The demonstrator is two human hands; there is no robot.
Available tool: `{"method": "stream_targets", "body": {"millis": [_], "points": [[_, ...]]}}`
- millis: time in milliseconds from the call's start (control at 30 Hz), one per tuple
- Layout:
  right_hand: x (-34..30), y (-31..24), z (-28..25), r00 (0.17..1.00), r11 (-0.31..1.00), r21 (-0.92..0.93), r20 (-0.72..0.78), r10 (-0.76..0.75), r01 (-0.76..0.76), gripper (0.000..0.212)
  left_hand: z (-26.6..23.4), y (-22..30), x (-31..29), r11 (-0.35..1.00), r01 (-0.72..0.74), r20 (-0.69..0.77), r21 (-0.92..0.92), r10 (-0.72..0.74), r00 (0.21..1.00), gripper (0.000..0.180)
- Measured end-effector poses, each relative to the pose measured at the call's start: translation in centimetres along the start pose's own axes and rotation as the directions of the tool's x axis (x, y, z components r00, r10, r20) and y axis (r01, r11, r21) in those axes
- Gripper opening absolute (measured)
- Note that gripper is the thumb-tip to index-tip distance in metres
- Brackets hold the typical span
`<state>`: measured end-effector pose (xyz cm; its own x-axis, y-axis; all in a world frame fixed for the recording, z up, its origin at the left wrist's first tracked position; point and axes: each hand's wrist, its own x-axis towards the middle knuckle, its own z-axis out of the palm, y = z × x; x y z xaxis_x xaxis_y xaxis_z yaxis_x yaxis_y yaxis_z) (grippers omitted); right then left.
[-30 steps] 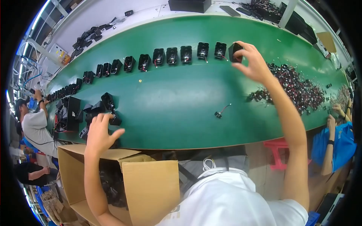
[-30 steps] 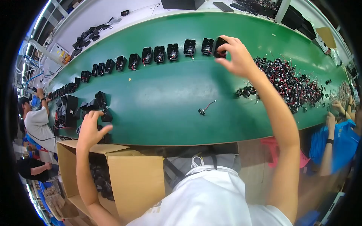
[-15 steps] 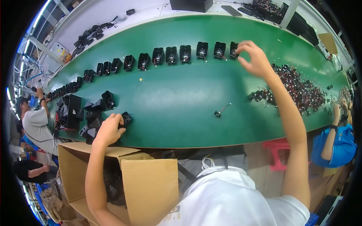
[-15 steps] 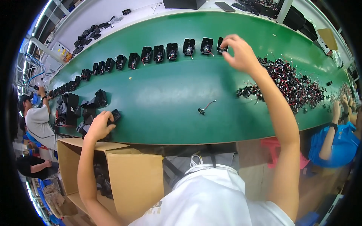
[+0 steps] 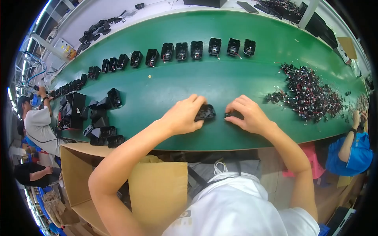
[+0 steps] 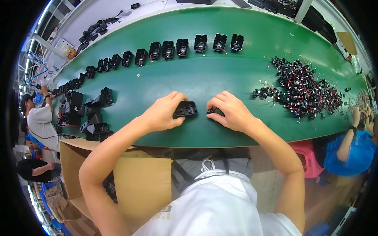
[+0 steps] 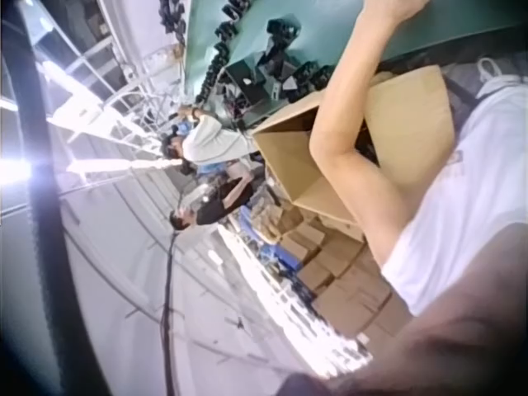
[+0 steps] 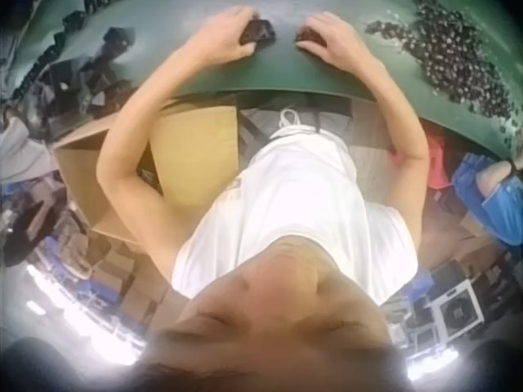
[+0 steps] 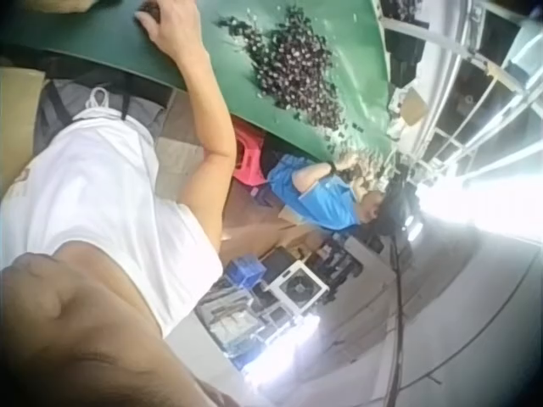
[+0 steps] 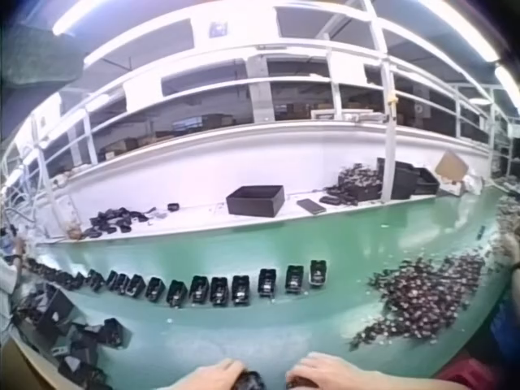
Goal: The person assembles small electronic components into plastic housings by hand, connecting wires and placing the components into the housings.
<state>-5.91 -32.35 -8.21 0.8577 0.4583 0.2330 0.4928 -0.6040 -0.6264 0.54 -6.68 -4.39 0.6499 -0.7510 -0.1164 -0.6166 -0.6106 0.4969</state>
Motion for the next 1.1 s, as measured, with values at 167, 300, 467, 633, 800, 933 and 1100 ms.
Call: {"method": "stream_targets", "body": {"millis": [167, 300, 467, 633, 800, 933, 1100], "points": [[-0.3, -0.5, 1.3, 0.968, 0.988, 0.154, -0.249, 0.019, 0.02, 0.033, -0.7, -1.0, -0.1, 0.965, -0.028, 0.067, -0.262, 0.047, 0.997, 0.054], [0.4, -2.8, 0.2, 0.96, 0.981, 0.155, -0.269, -0.076, 0.121, 0.038, -3.1, -0.8, 0.2, 0.855, 0.098, 0.235, -0.509, 0.028, 0.971, 0.058], [0.8, -5.2, -1.6, 0.975, 0.943, 0.278, -0.175, -0.136, 0.182, 0.033, -4.2, -1.1, -0.4, 0.693, 0.114, 0.307, -0.712, 0.161, 0.938, 0.063], [1.0, -6.6, -2.8, 0.969, 0.924, 0.293, -0.096, -0.228, 0.246, 0.024, -4.3, -0.4, -0.4, 0.603, 0.144, 0.348, -0.784, 0.235, 0.908, 0.065], [0.4, -7.1, -3.0, 0.982, 0.941, 0.286, -0.105, -0.155, 0.179, 0.023, -4.2, -0.3, -0.6, 0.565, 0.154, 0.345, -0.81, 0.248, 0.905, 0.065], [0.6, -7.8, -2.7, 0.981, 0.936, 0.299, -0.12, -0.155, 0.184, 0.022, -3.9, -0.2, -0.5, 0.551, 0.142, 0.345, -0.822, 0.283, 0.895, 0.063], [0.8, -7.7, -2.5, 0.941, 0.94, 0.166, -0.216, -0.26, 0.297, 0.02, -4.1, -0.3, -0.5, 0.545, 0.123, 0.316, -0.829, 0.276, 0.908, 0.058]]}}
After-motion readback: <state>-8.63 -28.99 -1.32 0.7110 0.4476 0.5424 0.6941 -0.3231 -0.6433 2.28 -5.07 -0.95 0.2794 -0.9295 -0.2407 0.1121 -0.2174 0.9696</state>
